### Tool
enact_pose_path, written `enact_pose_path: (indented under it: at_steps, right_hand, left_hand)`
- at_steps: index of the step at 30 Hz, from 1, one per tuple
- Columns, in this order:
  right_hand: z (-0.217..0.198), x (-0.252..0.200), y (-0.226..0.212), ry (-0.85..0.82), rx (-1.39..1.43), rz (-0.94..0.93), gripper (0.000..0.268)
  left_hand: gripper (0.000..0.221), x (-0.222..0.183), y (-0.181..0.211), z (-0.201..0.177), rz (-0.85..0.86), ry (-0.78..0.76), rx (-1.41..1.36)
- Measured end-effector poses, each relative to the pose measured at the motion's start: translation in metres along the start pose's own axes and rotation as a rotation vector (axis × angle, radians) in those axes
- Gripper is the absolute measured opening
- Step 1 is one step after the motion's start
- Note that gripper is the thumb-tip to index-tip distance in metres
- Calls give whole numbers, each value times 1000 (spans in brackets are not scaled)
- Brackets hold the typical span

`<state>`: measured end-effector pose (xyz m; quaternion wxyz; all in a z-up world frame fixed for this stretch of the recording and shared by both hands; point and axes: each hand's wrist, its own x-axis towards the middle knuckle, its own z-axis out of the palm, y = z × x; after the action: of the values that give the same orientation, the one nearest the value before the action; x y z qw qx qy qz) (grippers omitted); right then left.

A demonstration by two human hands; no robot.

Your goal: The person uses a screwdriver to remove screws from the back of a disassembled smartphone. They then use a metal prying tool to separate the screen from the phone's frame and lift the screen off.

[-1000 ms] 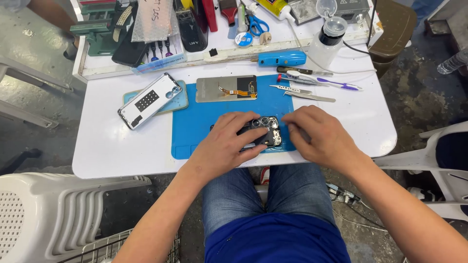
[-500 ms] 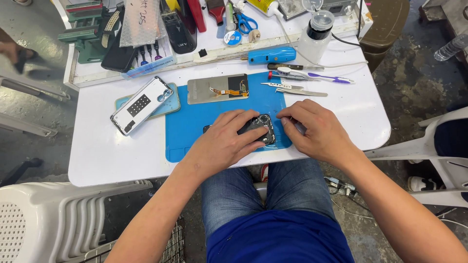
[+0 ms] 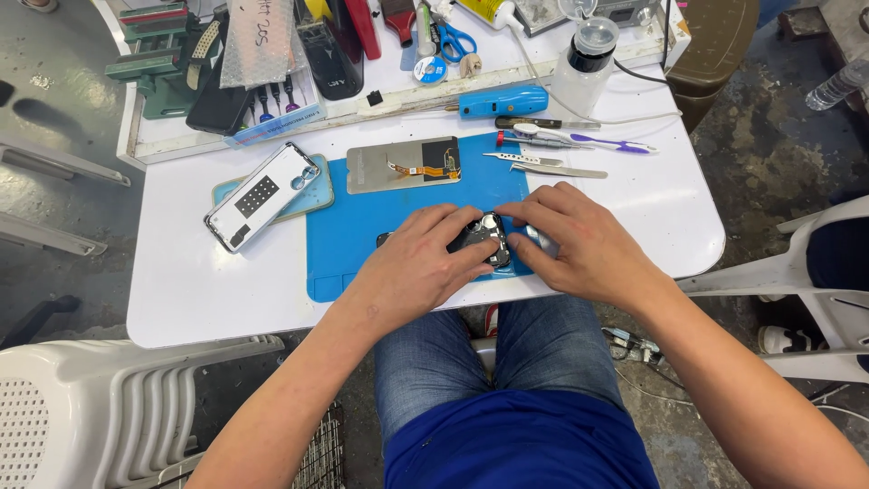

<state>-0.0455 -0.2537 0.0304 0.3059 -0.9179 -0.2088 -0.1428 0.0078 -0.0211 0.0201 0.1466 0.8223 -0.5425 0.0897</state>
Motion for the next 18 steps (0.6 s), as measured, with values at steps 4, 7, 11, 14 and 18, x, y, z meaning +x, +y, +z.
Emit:
enact_pose_path:
  at_steps: [4,7,11,14,18]
  right_hand:
    - [0,5,1,-53,-26,-22,30]
    - [-5,10,-2,-138,-10,-12,34]
    - [-16,24,-9,-292,-71,15,38]
    - [-19,28,-7,-377,-90,72,41]
    - [-20,32,-9,-446,-98,132,43]
  left_hand:
    - [29,0,1,-1,-20,-7,-5]
    - [30,-1,3,0,-81,-33,-57]
    - [29,-1,1,2,-118,-20,-92]
    - [28,-1,2,-4,-151,-46,-150]
    - [27,-1,5,-11,-216,-61,-227]
